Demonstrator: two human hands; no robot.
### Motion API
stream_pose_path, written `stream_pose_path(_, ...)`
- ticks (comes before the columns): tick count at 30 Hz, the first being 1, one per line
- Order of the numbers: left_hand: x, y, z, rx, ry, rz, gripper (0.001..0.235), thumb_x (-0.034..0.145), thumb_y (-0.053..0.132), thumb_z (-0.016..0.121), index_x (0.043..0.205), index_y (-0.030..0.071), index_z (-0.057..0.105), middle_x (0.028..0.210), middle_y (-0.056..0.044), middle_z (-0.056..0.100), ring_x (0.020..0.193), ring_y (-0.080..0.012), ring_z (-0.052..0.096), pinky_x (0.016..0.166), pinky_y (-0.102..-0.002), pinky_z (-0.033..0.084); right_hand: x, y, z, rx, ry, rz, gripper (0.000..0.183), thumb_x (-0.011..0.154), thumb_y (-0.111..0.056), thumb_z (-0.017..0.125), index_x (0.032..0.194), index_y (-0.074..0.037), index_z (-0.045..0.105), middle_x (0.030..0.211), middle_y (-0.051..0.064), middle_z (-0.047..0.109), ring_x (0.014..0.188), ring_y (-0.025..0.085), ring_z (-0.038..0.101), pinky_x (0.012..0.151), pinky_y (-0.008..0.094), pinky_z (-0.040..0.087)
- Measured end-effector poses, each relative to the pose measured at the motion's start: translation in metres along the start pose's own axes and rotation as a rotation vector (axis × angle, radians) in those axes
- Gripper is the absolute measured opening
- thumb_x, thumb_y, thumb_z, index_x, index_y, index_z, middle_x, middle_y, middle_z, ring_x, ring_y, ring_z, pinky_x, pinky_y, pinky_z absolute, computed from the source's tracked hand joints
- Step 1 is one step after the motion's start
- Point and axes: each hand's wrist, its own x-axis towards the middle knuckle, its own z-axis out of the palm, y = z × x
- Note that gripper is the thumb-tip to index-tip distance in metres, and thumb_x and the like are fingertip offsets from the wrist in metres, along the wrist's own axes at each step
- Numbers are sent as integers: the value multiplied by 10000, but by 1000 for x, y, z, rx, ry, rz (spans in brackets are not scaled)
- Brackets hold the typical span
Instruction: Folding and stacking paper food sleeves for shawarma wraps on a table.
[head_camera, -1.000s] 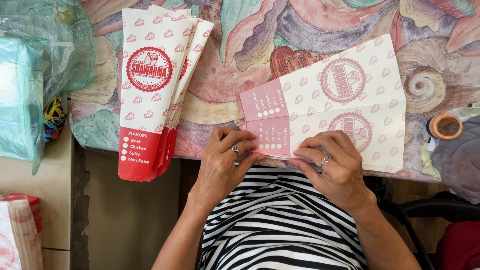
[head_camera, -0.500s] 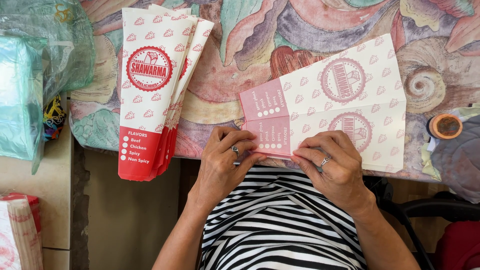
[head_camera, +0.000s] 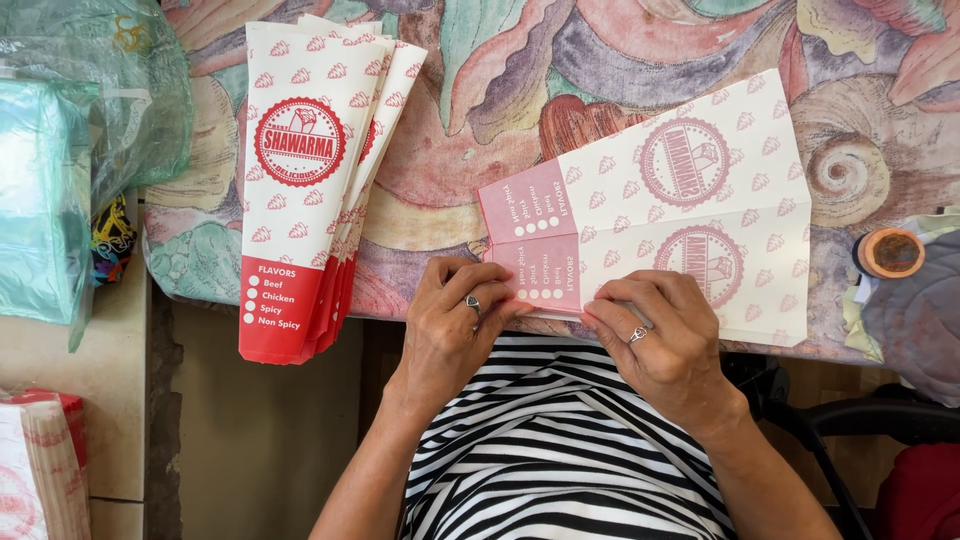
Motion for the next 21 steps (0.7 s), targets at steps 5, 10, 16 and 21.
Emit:
stream_pose_path(5, 3, 4, -7, -21, -40, 33, 139, 877, 176, 815, 877, 69, 725, 982, -59, 734, 876, -310, 650, 763, -367, 567, -1, 0, 3, -25, 10, -2, 110, 980, -99, 703, 881, -55, 725, 903, 77, 681, 869, 295, 636, 767, 415, 540)
stream_pose_path(10, -2, -1, 0, 25, 13, 67, 84, 917, 125, 773, 872, 67, 732, 967, -47, 734, 872, -297, 656, 767, -335, 572, 3, -2, 1, -31, 14, -28, 119, 975, -149, 706, 889, -69, 725, 906, 72, 672, 881, 285, 635, 773, 412, 539)
stream_pose_path(16, -1, -2, -4, 20, -17, 67, 99, 938, 135, 758, 874, 65, 730, 986, -52, 736, 883, -301, 657, 778, -342, 586, 1, -3, 2, 5, 48, -30, 55, 917, -31, 750, 871, -62, 750, 902, 83, 701, 886, 292, 649, 782, 426, 546)
stream_pose_path(21, -1, -3, -10, -48, -69, 21, 69, 911, 145, 783, 922, 91, 740, 1016, -44, 745, 900, -298, 669, 784, -354, 587, -2, -3, 5, 25, 55, 20, 76, 908, -32, 756, 842, -68, 762, 892, 67, 710, 887, 291, 646, 788, 419, 544)
